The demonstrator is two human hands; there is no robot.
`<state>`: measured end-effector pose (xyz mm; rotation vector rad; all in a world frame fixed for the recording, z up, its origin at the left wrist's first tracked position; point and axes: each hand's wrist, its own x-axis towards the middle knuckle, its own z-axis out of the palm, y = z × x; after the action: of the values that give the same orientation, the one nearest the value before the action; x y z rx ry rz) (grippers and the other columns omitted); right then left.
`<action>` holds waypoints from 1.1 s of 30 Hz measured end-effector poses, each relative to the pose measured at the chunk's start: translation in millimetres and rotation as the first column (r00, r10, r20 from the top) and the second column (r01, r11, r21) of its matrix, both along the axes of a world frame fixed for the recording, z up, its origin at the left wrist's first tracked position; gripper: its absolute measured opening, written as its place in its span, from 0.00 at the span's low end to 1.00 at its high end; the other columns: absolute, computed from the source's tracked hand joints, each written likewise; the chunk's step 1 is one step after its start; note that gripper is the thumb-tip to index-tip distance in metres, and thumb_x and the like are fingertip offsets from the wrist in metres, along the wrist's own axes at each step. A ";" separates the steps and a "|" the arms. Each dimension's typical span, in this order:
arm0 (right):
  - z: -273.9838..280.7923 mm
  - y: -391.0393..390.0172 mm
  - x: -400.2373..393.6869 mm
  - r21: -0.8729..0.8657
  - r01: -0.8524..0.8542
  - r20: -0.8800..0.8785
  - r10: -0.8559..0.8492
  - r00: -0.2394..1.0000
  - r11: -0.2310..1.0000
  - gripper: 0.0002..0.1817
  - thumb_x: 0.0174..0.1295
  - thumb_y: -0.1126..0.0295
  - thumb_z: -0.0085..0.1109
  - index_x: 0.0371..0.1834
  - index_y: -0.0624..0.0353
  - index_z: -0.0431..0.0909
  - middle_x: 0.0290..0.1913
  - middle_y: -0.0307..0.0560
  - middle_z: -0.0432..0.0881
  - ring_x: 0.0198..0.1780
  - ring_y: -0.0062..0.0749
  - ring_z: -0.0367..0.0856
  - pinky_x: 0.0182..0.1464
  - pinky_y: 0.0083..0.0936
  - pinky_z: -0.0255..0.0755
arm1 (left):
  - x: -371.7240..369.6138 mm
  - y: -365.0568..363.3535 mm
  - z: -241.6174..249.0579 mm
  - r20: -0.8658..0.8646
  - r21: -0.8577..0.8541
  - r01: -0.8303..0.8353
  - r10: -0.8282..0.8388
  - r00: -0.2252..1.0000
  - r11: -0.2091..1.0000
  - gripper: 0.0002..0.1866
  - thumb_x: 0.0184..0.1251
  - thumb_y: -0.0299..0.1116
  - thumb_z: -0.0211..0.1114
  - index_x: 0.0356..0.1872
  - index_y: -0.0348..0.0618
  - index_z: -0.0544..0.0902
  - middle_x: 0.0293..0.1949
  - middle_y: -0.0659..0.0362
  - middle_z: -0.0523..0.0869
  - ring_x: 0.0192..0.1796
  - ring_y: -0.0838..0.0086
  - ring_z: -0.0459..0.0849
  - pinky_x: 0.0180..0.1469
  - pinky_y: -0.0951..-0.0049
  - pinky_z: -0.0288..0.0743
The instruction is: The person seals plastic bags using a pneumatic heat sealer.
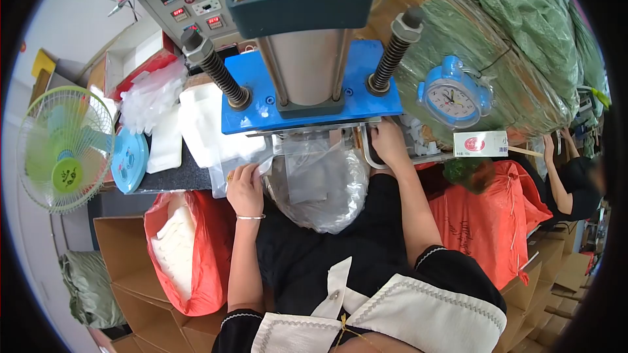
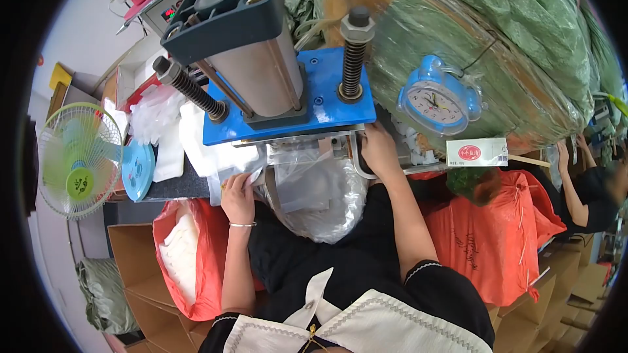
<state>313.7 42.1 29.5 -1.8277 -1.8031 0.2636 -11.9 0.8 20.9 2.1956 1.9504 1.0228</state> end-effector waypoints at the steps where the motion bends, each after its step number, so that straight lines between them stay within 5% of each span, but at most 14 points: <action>1: 2.5 -0.3 0.8 0.009 0.008 -0.002 -0.008 1.000 1.000 0.14 0.54 0.75 0.59 0.45 0.64 0.76 0.46 0.58 0.79 0.46 0.60 0.77 0.48 0.44 0.72 | -0.1 1.5 2.3 -0.002 0.005 -0.019 0.019 1.000 1.000 0.03 0.61 0.28 0.63 0.33 0.40 0.83 0.33 0.55 0.84 0.37 0.57 0.80 0.40 0.63 0.73; 3: 12.4 -4.7 -2.3 -0.094 0.136 -0.252 -0.156 0.955 0.986 0.14 0.54 0.77 0.61 0.45 0.65 0.76 0.38 0.55 0.82 0.40 0.51 0.82 0.44 0.36 0.75 | 5.1 -5.0 20.2 -0.013 -0.026 -0.088 0.088 0.996 0.996 0.05 0.62 0.29 0.64 0.30 0.39 0.83 0.30 0.53 0.83 0.33 0.57 0.80 0.38 0.64 0.74; 4: 6.5 -9.7 0.1 -0.059 0.127 -0.524 -0.139 0.840 0.990 0.11 0.54 0.79 0.63 0.42 0.65 0.77 0.35 0.47 0.84 0.36 0.34 0.83 0.40 0.26 0.76 | 11.0 -12.9 42.6 0.072 -0.097 -0.080 0.087 0.994 0.992 0.06 0.62 0.29 0.65 0.29 0.38 0.82 0.28 0.53 0.83 0.31 0.59 0.80 0.36 0.65 0.73; 5: 8.8 -17.7 -5.7 -0.073 0.108 -0.518 -0.130 0.845 0.992 0.11 0.54 0.79 0.63 0.42 0.65 0.77 0.35 0.47 0.84 0.36 0.34 0.83 0.40 0.26 0.76 | 15.7 -20.6 57.0 0.158 -0.169 -0.070 0.097 0.983 0.983 0.06 0.61 0.30 0.66 0.29 0.37 0.82 0.27 0.52 0.82 0.29 0.60 0.80 0.34 0.66 0.73; 7: 24.7 -36.6 -22.2 -0.130 -0.009 -0.850 -0.107 0.516 0.991 0.11 0.55 0.81 0.62 0.42 0.65 0.80 0.40 0.44 0.85 0.39 0.24 0.82 0.43 0.20 0.74 | 25.8 -31.7 60.0 0.373 -0.187 0.062 0.013 0.928 0.980 0.08 0.57 0.29 0.70 0.30 0.34 0.83 0.25 0.54 0.82 0.25 0.70 0.79 0.29 0.73 0.72; 11: 48.7 -43.9 -59.5 -0.063 -0.255 -0.880 0.067 0.469 0.965 0.16 0.60 0.82 0.56 0.52 0.63 0.79 0.44 0.45 0.85 0.46 0.23 0.80 0.52 0.19 0.71 | 53.1 -32.9 29.9 0.543 -0.433 0.219 0.060 0.837 0.874 0.10 0.56 0.32 0.72 0.32 0.35 0.85 0.26 0.55 0.85 0.26 0.74 0.82 0.31 0.75 0.74; 13: 51.5 -32.4 -63.1 0.042 -0.357 -0.633 0.301 0.713 0.933 0.16 0.63 0.80 0.54 0.53 0.63 0.79 0.46 0.46 0.84 0.48 0.24 0.79 0.53 0.20 0.71 | 63.0 -29.2 24.0 0.642 -0.521 0.302 0.134 0.755 0.798 0.10 0.58 0.33 0.71 0.33 0.34 0.86 0.25 0.56 0.86 0.26 0.78 0.81 0.31 0.77 0.74; 17: 21.9 -22.4 -75.8 -0.148 -0.471 -0.789 0.183 0.586 0.870 0.15 0.65 0.78 0.52 0.54 0.64 0.79 0.46 0.46 0.84 0.49 0.26 0.79 0.55 0.21 0.70 | 74.7 -23.9 17.2 0.793 -0.503 0.449 0.188 0.580 0.738 0.11 0.64 0.33 0.67 0.36 0.32 0.86 0.28 0.60 0.86 0.28 0.82 0.80 0.33 0.83 0.72; 20: 5.8 -27.8 -81.6 -0.104 -0.297 -0.925 0.017 0.379 0.949 0.14 0.66 0.77 0.52 0.54 0.65 0.79 0.45 0.47 0.85 0.49 0.27 0.80 0.56 0.22 0.70 | 74.5 -21.3 2.9 0.829 -0.485 0.490 0.203 0.521 0.725 0.12 0.65 0.35 0.67 0.37 0.33 0.86 0.29 0.61 0.86 0.28 0.82 0.79 0.32 0.83 0.70; 21: 9.1 -28.1 -78.1 -0.107 -0.291 -0.925 0.011 0.379 0.951 0.14 0.66 0.77 0.52 0.54 0.65 0.79 0.45 0.47 0.85 0.49 0.27 0.80 0.56 0.22 0.70 | 72.6 -21.1 -5.2 0.828 -0.487 0.494 0.202 0.522 0.720 0.12 0.65 0.35 0.67 0.37 0.33 0.86 0.29 0.61 0.86 0.28 0.82 0.79 0.32 0.83 0.70; 23: 20.5 -26.7 -67.7 -0.080 -0.277 -0.760 0.121 0.638 0.958 0.14 0.66 0.78 0.52 0.53 0.67 0.79 0.44 0.48 0.85 0.48 0.26 0.80 0.55 0.21 0.70 | 67.5 -21.0 -18.4 0.796 -0.505 0.448 0.198 0.572 0.737 0.12 0.65 0.35 0.67 0.37 0.33 0.85 0.28 0.61 0.86 0.28 0.83 0.78 0.32 0.83 0.70; 25: 19.3 -27.9 -65.5 -0.124 -0.336 -0.714 0.151 0.683 0.934 0.14 0.66 0.78 0.52 0.53 0.67 0.79 0.44 0.48 0.86 0.47 0.26 0.81 0.55 0.21 0.70 | 71.6 -20.4 -11.3 0.786 -0.520 0.454 0.197 0.586 0.724 0.12 0.65 0.35 0.67 0.36 0.34 0.85 0.28 0.61 0.86 0.28 0.83 0.78 0.32 0.83 0.70; 28: 12.6 -28.4 -79.1 -0.184 -0.280 -0.900 -0.047 0.433 0.942 0.15 0.65 0.78 0.52 0.53 0.65 0.80 0.46 0.48 0.85 0.46 0.24 0.79 0.53 0.20 0.69 | 77.0 -17.6 -7.2 0.820 -0.464 0.483 0.155 0.551 0.742 0.12 0.65 0.35 0.67 0.37 0.34 0.85 0.27 0.61 0.86 0.28 0.84 0.77 0.32 0.83 0.70; 33: 6.9 -28.8 -78.5 -0.208 -0.268 -0.930 -0.105 0.352 0.941 0.14 0.65 0.77 0.52 0.52 0.66 0.80 0.45 0.48 0.85 0.46 0.22 0.79 0.52 0.19 0.69 | 68.6 -16.3 -6.1 0.814 -0.489 0.542 0.134 0.565 0.683 0.12 0.67 0.36 0.65 0.38 0.34 0.86 0.25 0.62 0.85 0.27 0.86 0.76 0.29 0.84 0.69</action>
<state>235.3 13.3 36.4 -1.2266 -0.9787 1.4330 56.7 -15.6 14.8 1.1387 1.2247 0.7904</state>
